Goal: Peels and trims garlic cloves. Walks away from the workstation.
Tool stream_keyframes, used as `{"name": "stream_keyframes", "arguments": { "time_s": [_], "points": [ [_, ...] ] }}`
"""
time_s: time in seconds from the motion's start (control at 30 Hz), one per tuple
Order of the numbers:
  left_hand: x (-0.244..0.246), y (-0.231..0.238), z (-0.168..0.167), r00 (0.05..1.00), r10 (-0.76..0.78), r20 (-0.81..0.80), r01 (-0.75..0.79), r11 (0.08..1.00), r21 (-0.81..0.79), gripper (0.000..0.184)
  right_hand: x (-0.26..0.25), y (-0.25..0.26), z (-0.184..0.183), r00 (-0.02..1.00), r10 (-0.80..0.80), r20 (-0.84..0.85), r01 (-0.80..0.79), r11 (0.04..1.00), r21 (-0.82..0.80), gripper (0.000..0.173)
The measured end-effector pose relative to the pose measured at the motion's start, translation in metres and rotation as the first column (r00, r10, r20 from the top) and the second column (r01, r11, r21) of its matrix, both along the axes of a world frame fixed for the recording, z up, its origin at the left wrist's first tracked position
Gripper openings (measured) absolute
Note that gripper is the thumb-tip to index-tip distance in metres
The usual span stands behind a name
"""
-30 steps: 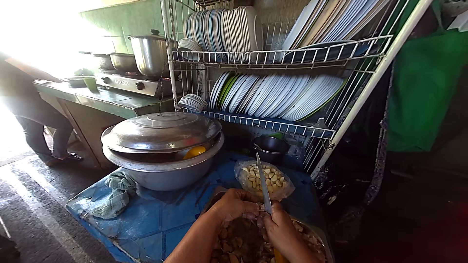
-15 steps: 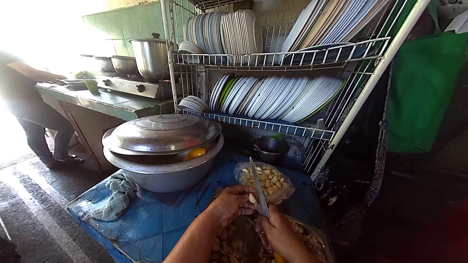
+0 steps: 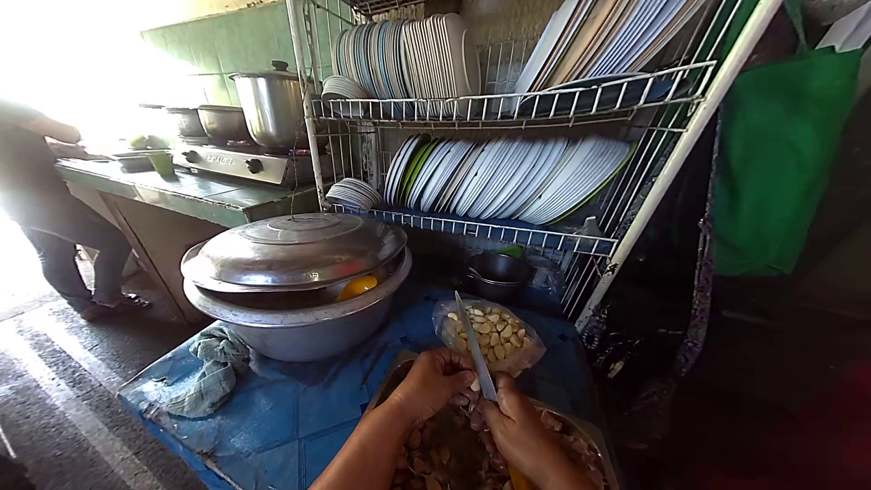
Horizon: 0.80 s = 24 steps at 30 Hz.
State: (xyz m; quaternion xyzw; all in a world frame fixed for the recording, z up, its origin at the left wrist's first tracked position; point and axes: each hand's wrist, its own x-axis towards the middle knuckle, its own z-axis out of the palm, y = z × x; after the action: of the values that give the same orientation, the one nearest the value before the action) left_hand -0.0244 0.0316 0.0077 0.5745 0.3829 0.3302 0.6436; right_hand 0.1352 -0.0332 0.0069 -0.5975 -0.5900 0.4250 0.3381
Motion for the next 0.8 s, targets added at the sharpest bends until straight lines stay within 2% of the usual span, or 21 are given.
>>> {"name": "stream_keyframes", "arguments": {
  "time_s": [0.13, 0.5, 0.67, 0.8],
  "points": [
    [0.0014, -0.0003, -0.0028, 1.000, -0.011, 0.025, 0.010, 1.000, 0.029, 0.024, -0.0022, -0.0001, 0.0010, 0.999, -0.036, 0.038, 0.036, 0.999, 0.007, 0.036],
    [0.0002, -0.0015, -0.0004, 0.998, -0.057, 0.028, 0.056, 0.998, 0.036, 0.022, -0.0011, 0.0029, -0.0006, 0.995, -0.060, 0.085, 0.060, 0.998, -0.002, 0.029],
    [-0.0029, 0.0013, -0.0013, 0.992, -0.092, 0.086, 0.094, 0.995, -0.018, 0.023, 0.0011, 0.0035, 0.0004, 0.994, -0.099, 0.051, 0.099, 0.995, 0.005, 0.029],
    [-0.0009, -0.0001, -0.0009, 0.996, -0.029, 0.088, 0.034, 0.998, -0.054, 0.024, -0.0010, 0.0008, 0.0022, 0.997, -0.077, 0.004, 0.077, 0.997, -0.003, 0.032]
  ]
}}
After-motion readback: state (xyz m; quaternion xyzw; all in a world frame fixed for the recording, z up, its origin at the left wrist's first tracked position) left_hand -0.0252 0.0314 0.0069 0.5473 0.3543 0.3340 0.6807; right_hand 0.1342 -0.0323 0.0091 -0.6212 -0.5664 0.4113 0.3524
